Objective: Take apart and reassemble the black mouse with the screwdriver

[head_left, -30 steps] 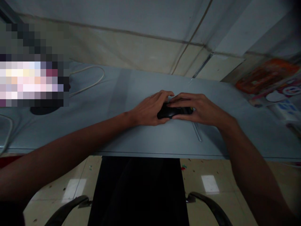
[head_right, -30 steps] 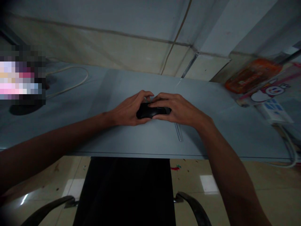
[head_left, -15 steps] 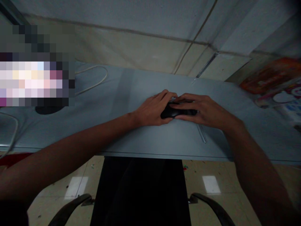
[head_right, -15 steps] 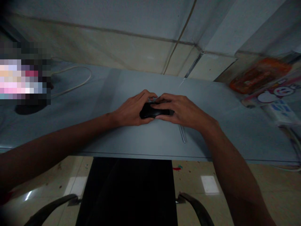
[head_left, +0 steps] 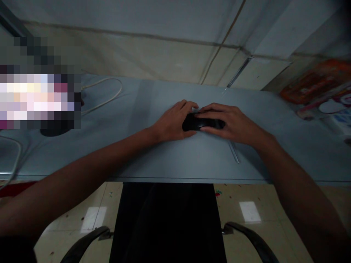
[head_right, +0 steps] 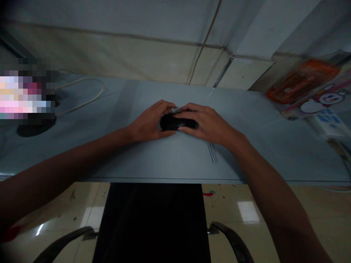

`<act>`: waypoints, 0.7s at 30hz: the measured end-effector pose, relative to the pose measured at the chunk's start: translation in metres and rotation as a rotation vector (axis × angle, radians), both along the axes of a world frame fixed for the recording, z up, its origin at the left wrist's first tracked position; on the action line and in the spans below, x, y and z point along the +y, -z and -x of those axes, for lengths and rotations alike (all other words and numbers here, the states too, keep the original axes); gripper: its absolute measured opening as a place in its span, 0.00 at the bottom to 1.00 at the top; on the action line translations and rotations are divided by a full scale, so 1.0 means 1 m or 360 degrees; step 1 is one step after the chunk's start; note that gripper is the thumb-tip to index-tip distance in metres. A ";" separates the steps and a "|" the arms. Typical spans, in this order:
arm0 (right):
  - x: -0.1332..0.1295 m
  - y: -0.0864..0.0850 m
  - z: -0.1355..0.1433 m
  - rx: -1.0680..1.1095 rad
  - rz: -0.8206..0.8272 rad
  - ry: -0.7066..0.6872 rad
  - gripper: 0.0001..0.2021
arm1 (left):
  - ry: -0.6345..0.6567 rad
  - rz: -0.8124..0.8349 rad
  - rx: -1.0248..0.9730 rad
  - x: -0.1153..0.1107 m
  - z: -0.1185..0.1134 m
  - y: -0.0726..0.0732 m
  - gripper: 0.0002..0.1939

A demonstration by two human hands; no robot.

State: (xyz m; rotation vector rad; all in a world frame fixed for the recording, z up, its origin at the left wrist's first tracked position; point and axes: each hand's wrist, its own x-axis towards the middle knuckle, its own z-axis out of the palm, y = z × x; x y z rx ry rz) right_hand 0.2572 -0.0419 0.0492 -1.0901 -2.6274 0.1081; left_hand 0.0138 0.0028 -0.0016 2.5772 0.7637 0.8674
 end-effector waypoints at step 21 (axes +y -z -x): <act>0.002 0.010 0.014 0.0207 -0.0181 0.0199 0.22 | -0.0052 -0.0211 -0.0067 -0.001 0.005 -0.004 0.32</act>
